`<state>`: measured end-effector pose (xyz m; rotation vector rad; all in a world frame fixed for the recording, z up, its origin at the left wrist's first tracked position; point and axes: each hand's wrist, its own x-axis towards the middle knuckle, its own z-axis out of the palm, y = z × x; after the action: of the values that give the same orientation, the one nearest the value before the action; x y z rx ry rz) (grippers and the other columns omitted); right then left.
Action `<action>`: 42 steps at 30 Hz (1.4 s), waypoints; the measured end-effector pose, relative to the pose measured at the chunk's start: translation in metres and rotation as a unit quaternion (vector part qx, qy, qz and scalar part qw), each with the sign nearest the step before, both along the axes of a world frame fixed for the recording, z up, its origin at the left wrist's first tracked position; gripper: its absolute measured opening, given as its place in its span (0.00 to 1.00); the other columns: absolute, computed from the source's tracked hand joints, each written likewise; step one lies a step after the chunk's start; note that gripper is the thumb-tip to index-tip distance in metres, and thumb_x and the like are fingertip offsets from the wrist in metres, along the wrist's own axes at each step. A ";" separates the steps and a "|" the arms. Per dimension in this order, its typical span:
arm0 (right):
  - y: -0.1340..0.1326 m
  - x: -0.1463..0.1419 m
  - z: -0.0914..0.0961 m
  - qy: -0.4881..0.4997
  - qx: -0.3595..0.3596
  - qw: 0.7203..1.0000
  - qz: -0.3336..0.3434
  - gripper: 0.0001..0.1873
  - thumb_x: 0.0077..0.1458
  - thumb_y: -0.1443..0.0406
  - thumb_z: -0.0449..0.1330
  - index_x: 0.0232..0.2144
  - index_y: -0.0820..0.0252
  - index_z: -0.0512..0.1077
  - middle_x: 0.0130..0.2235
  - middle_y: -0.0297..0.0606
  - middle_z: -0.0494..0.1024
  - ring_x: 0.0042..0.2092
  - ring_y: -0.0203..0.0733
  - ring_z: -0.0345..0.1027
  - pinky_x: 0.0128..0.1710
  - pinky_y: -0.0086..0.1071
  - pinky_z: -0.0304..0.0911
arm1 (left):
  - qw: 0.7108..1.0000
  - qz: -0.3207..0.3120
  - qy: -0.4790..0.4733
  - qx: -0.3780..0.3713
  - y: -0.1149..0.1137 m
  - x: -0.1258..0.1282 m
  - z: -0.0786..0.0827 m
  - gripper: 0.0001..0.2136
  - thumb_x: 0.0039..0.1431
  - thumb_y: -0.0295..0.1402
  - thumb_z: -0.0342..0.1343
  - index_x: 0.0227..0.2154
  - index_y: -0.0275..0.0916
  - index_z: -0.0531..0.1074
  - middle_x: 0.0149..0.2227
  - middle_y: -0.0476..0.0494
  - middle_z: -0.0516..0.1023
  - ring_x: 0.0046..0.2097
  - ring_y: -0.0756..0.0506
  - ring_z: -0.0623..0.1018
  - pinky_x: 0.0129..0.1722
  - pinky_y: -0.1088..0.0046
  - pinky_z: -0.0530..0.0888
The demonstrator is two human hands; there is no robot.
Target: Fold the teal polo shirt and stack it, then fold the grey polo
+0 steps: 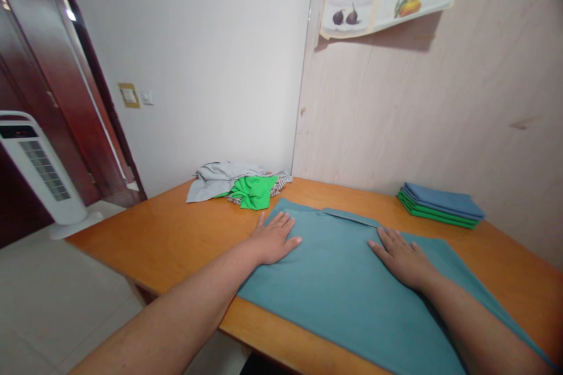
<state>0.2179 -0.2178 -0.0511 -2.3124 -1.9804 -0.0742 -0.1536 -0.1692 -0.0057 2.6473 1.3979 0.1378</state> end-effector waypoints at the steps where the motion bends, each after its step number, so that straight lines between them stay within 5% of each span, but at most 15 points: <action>1: 0.000 -0.001 0.001 0.001 -0.002 1.000 -0.001 0.45 0.62 0.41 0.33 0.70 0.63 0.49 0.71 0.45 0.51 0.71 0.55 0.40 0.67 0.57 0.42 | 1.000 0.003 0.000 -0.001 0.000 0.000 0.000 0.38 0.66 0.59 0.29 0.69 0.39 0.50 0.72 0.37 0.43 0.72 0.36 0.44 0.65 0.37 0.38; 17: -0.012 -0.030 0.036 0.029 -0.003 0.999 -0.020 0.40 0.65 0.44 0.39 0.68 0.63 0.55 0.71 0.49 0.49 0.71 0.53 0.39 0.68 0.52 0.37 | 0.999 0.016 0.022 0.038 0.017 -0.002 -0.011 0.38 0.65 0.59 0.32 0.69 0.41 0.51 0.71 0.40 0.46 0.72 0.36 0.46 0.65 0.37 0.39; 24: -0.044 -0.016 0.056 0.067 -0.047 0.997 -0.014 0.41 0.65 0.43 0.39 0.66 0.65 0.59 0.71 0.53 0.50 0.71 0.54 0.39 0.67 0.48 0.43 | 0.998 0.022 0.027 0.045 0.021 -0.002 -0.014 0.37 0.65 0.59 0.33 0.69 0.41 0.52 0.71 0.42 0.45 0.72 0.35 0.46 0.65 0.36 0.37; 33: -0.097 0.014 0.027 0.094 -0.012 0.994 -0.060 0.48 0.61 0.37 0.38 0.70 0.66 0.50 0.72 0.47 0.44 0.72 0.53 0.31 0.69 0.51 0.35 | 0.999 0.012 0.019 0.047 0.024 -0.002 -0.017 0.37 0.65 0.58 0.33 0.69 0.41 0.52 0.71 0.39 0.46 0.72 0.34 0.47 0.64 0.35 0.36; 38: -0.103 0.032 0.040 0.274 0.113 0.954 -0.051 0.48 0.60 0.37 0.42 0.64 0.70 0.62 0.68 0.52 0.57 0.70 0.52 0.46 0.69 0.45 0.42 | 0.998 0.014 0.013 0.054 0.023 -0.002 -0.013 0.36 0.65 0.57 0.36 0.68 0.39 0.56 0.71 0.37 0.50 0.71 0.32 0.50 0.64 0.35 0.40; 42: -0.129 0.053 0.061 0.362 0.212 0.905 -0.074 0.36 0.63 0.41 0.42 0.56 0.58 0.71 0.60 0.45 0.72 0.63 0.48 0.62 0.63 0.44 0.57 | 0.997 -0.001 0.003 0.072 0.022 -0.003 -0.008 0.33 0.66 0.54 0.38 0.65 0.38 0.62 0.69 0.35 0.57 0.69 0.31 0.55 0.64 0.36 0.44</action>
<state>0.2706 -0.3471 0.0103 -1.8223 -1.2658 0.2754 -0.1570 -0.1468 -0.0139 2.7644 1.4395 0.2398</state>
